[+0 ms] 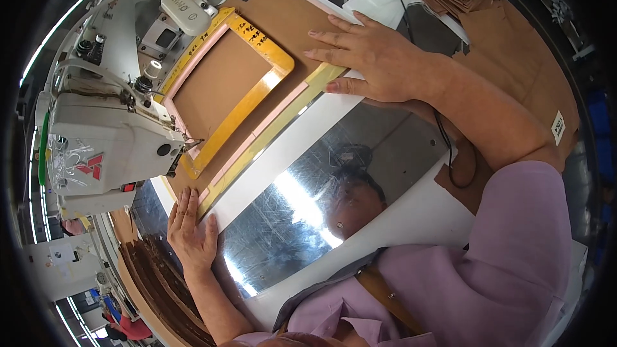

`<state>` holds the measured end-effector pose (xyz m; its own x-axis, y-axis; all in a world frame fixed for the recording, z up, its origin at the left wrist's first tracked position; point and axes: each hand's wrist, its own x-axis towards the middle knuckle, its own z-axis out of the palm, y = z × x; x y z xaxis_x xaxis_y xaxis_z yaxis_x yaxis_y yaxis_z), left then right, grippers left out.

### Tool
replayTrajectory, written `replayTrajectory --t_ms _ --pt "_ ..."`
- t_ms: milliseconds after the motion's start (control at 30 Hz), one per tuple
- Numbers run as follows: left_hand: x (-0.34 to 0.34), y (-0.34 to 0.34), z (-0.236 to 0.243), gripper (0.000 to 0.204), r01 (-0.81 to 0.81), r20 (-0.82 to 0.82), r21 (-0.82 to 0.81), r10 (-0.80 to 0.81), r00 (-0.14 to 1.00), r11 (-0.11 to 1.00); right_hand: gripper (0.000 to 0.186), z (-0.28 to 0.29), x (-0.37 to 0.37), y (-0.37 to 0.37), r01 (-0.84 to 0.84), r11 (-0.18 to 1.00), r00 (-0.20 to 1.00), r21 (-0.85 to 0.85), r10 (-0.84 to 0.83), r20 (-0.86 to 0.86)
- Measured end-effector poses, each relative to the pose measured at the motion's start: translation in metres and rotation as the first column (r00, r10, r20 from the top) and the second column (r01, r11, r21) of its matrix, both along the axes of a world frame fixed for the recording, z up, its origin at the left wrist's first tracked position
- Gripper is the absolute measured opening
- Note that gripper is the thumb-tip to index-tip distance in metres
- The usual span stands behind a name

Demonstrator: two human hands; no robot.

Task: Operating an industrial sewing machine to assemble leather bag components, including placing fabric in a guide and aligning labels.

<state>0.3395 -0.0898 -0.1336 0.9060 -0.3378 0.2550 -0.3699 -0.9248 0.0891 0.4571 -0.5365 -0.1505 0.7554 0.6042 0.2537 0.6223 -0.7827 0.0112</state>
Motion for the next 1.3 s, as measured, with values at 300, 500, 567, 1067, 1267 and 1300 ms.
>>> replayTrajectory --t_ms 300,500,567,1067,1267,1300 --pt "0.001 0.004 -0.003 0.044 -0.001 0.079 0.012 0.000 0.997 1.000 0.068 -0.010 0.000 0.002 0.026 1.000 1.000 -0.017 -0.025 0.007" --pt "0.001 -0.003 -0.004 0.032 -0.022 0.148 -0.016 0.024 0.989 1.000 0.071 -0.009 0.002 0.002 0.052 0.998 0.997 -0.044 -0.055 -0.048" --pt "0.001 -0.003 -0.006 0.032 -0.019 0.147 -0.044 0.025 0.989 0.999 0.073 -0.008 0.001 0.001 0.046 0.997 0.995 -0.058 -0.051 -0.082" --pt "-0.028 -0.014 -0.007 0.058 -0.247 0.127 0.155 0.229 0.965 0.956 0.066 0.006 -0.011 -0.034 0.133 0.984 0.976 0.115 -0.110 -0.188" --pt "-0.053 -0.013 -0.025 0.075 -0.381 0.007 -0.004 0.381 0.925 0.925 0.064 -0.013 -0.019 -0.026 0.102 0.984 0.992 0.146 -0.088 -0.093" --pt "-0.051 -0.012 -0.026 0.073 -0.372 0.019 -0.022 0.373 0.928 0.928 0.062 -0.009 -0.021 -0.024 0.094 0.982 0.993 0.163 -0.081 -0.084"
